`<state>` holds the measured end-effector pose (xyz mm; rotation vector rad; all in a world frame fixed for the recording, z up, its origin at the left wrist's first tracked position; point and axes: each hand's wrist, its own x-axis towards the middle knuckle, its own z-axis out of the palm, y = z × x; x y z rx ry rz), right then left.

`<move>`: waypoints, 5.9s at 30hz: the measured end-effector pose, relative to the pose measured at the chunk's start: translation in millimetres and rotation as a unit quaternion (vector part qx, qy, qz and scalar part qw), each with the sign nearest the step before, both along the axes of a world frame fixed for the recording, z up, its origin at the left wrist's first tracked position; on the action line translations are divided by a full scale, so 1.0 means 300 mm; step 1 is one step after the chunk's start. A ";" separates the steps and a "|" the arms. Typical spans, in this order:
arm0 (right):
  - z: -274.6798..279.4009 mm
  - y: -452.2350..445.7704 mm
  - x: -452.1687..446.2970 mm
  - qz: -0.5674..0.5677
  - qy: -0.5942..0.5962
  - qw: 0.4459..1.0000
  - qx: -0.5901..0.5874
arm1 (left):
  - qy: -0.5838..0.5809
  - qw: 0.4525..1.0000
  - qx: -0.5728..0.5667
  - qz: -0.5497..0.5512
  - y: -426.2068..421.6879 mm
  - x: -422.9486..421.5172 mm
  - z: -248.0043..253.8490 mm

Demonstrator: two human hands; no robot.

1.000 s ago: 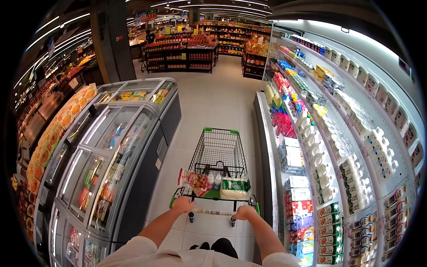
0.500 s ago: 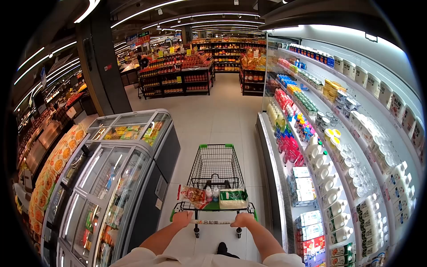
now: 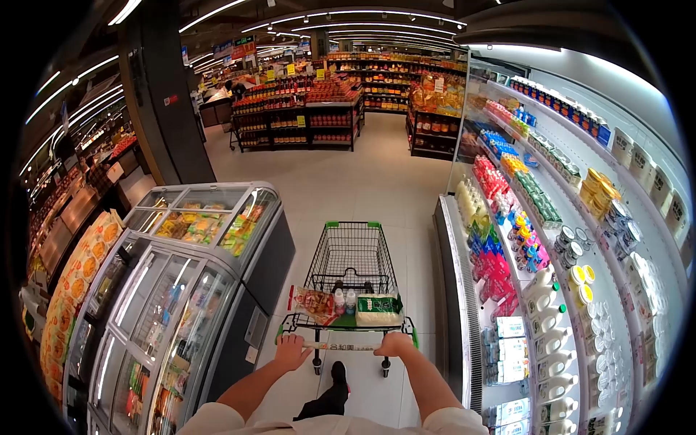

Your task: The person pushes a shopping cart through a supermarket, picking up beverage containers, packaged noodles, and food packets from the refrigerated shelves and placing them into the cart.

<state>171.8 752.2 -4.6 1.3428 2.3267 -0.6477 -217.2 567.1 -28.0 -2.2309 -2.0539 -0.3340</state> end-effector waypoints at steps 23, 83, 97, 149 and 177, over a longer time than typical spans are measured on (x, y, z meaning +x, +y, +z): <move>0.018 1.585 -0.504 -0.022 -0.038 0.999 0.001 | -0.035 0.988 -0.150 -0.017 1.705 -0.542 0.015; -0.029 4.965 -1.877 -0.261 0.016 0.964 0.046 | 0.158 0.944 -0.282 -0.074 5.698 -1.892 0.033; -0.008 5.138 -2.109 -0.386 0.008 0.923 -0.010 | 0.171 0.907 -0.280 -0.263 6.240 -2.090 0.061; 0.010 4.749 -2.209 -0.927 0.097 0.360 0.045 | 0.268 0.573 -0.166 -0.756 6.391 -0.279 -0.011; -0.142 4.514 -1.381 -0.984 -0.054 0.120 0.120 | 0.258 0.352 -0.132 -0.890 5.673 0.998 -0.077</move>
